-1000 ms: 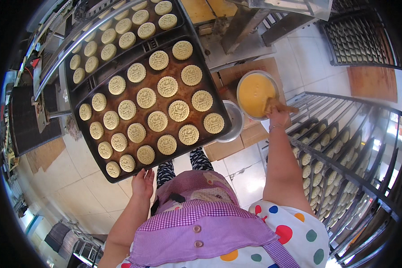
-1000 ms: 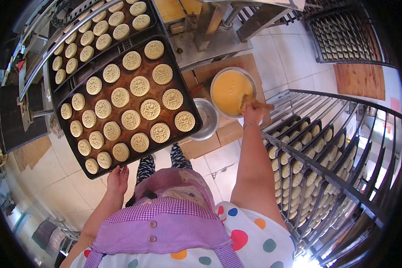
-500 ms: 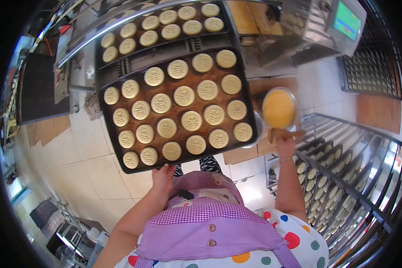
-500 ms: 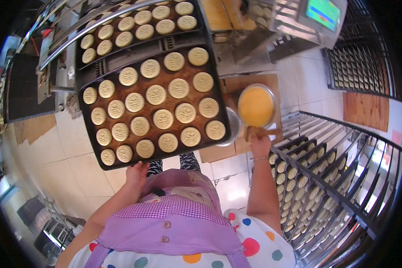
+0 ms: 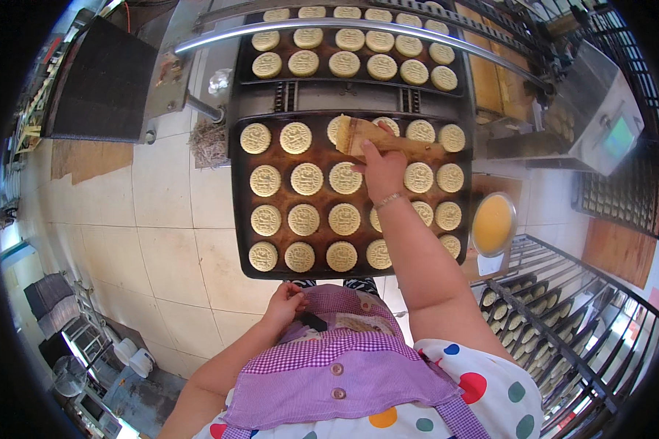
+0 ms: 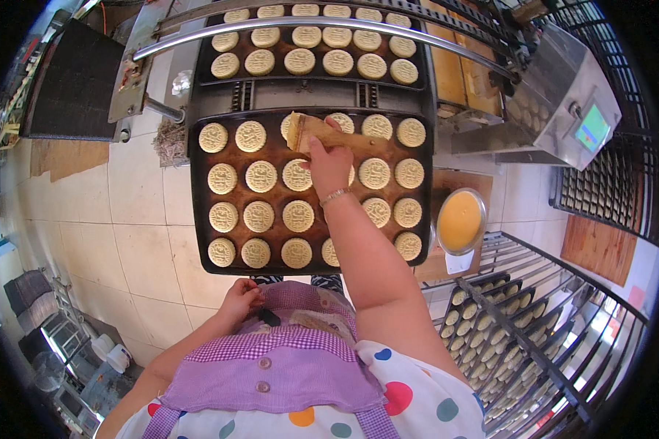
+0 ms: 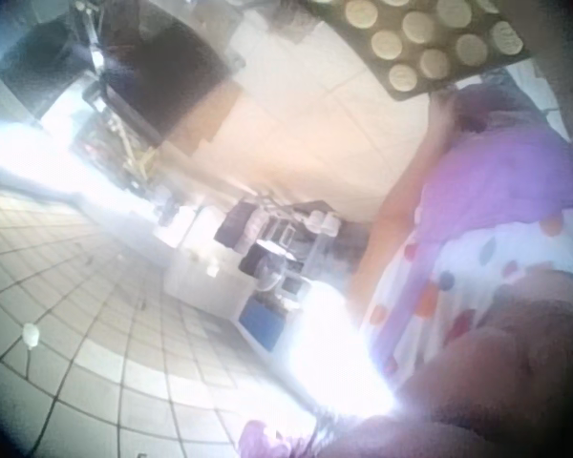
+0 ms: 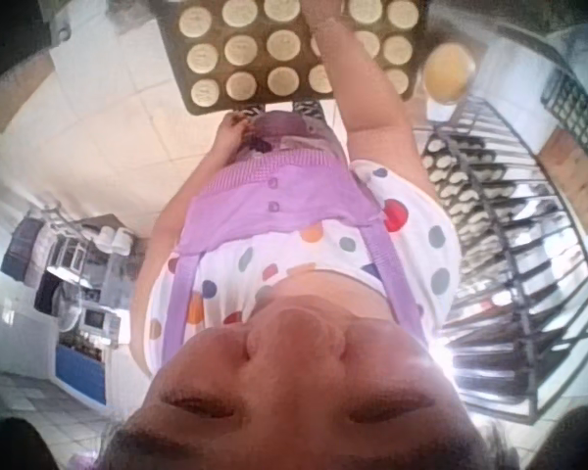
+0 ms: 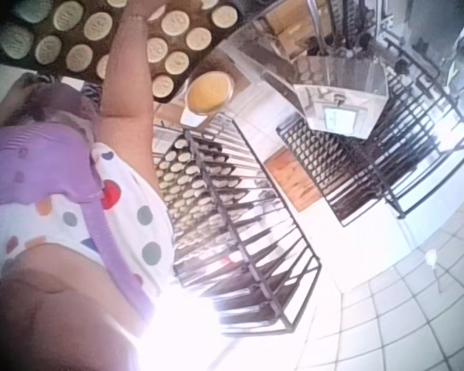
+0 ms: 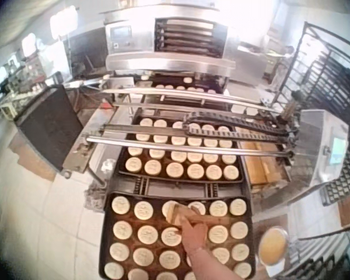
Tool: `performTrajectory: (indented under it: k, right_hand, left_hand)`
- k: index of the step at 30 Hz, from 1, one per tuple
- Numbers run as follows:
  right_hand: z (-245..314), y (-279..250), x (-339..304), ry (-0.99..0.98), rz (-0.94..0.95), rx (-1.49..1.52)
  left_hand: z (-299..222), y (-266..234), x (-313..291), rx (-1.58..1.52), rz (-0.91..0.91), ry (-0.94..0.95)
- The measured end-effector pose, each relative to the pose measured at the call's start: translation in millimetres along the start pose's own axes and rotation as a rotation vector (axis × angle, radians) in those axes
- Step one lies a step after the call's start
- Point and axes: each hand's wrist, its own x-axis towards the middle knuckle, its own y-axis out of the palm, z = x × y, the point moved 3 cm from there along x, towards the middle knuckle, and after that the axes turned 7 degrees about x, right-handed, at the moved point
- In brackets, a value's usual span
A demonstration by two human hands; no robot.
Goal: The person applies a liquid glaze to mooncakes on a tray using a brush and then places the tray into a commercial oven.
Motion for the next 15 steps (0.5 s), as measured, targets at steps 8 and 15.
performTrajectory:
  k: [8, 15]
  right_hand:
    - [35.8, -99.7, 56.7, -0.489, -0.325, -0.59]
    - [-26.1, 15.5, 37.9, -0.345, -0.013, -0.514]
  left_hand:
    - [29.4, -49.9, -2.1, -0.068, -0.021, 0.025]
    - [34.8, -71.0, -3.1, -0.132, -0.03, 0.022]
